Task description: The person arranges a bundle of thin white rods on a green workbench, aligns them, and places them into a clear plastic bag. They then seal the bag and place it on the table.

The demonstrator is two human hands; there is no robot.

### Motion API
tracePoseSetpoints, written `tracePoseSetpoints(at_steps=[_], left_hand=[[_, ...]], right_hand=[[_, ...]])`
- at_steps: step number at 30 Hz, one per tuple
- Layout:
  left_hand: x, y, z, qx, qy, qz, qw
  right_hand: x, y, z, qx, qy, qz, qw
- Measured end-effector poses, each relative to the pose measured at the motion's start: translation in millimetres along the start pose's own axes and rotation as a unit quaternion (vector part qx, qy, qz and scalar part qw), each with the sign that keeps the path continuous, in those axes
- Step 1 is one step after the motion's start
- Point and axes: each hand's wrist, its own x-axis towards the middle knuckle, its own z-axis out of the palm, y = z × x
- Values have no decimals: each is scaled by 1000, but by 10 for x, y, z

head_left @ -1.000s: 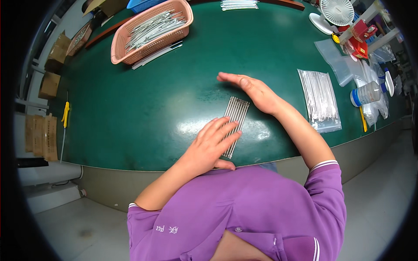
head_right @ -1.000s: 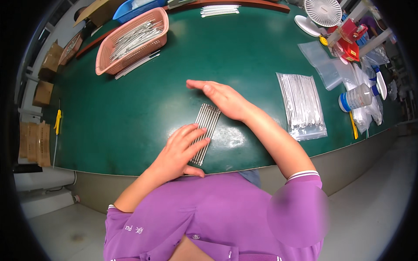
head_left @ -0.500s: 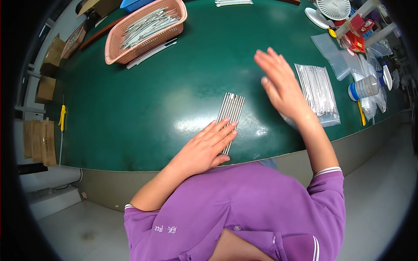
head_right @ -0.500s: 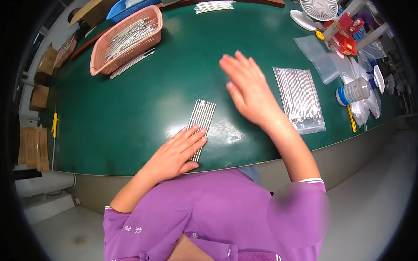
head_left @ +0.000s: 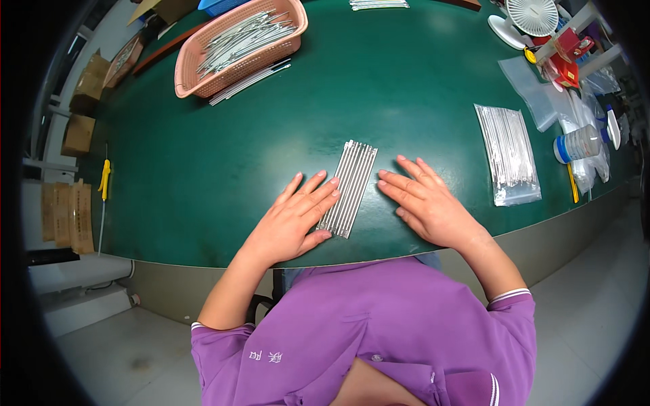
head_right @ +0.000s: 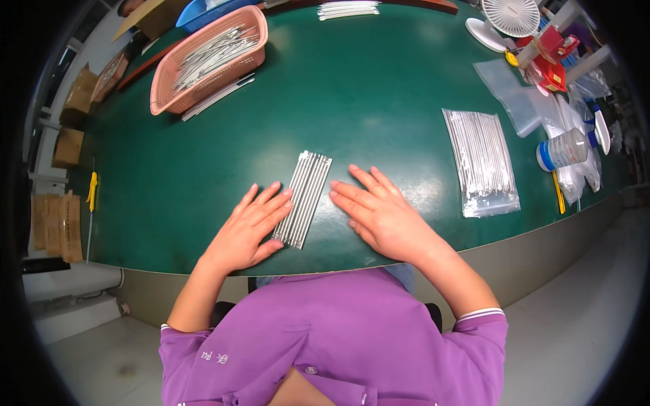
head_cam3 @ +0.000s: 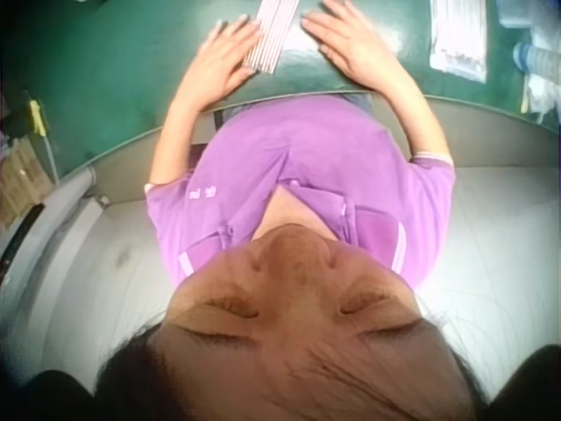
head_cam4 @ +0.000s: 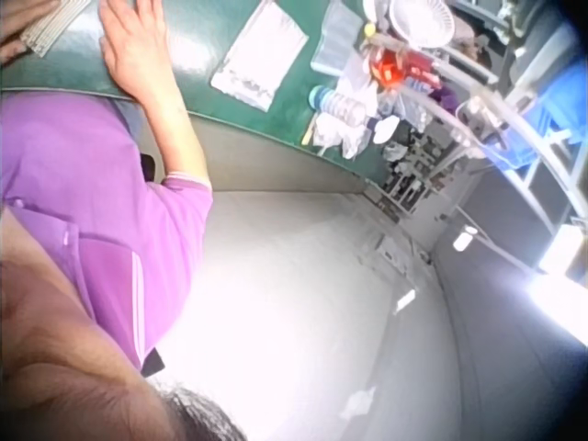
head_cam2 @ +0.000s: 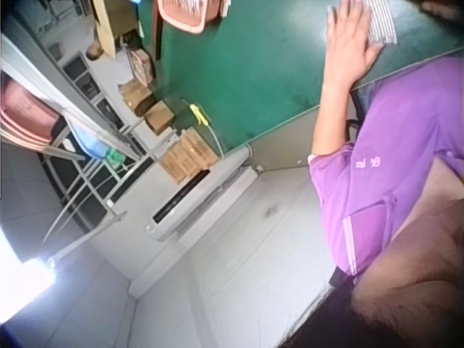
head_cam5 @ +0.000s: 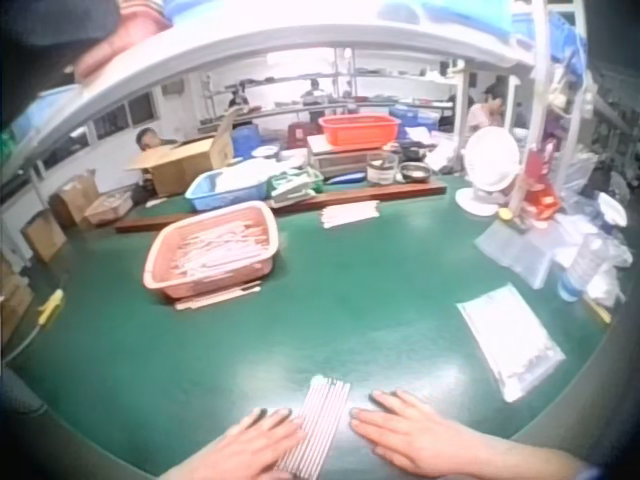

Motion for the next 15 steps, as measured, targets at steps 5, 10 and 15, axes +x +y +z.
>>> tracePoseSetpoints(at_steps=[5, 10, 15], left_hand=[[-44, -108, -54, 22, 7, -3, 1000], [-89, -188, -83, 37, 15, -10, 999], [-160, -259, -110, 51, 37, -33, 997]], right_hand=[[264, -85, 103, -4, -45, -39, 998], [431, -87, 255, 7, -54, -68, 996], [605, -80, 357, 20, -48, -94, 994]])
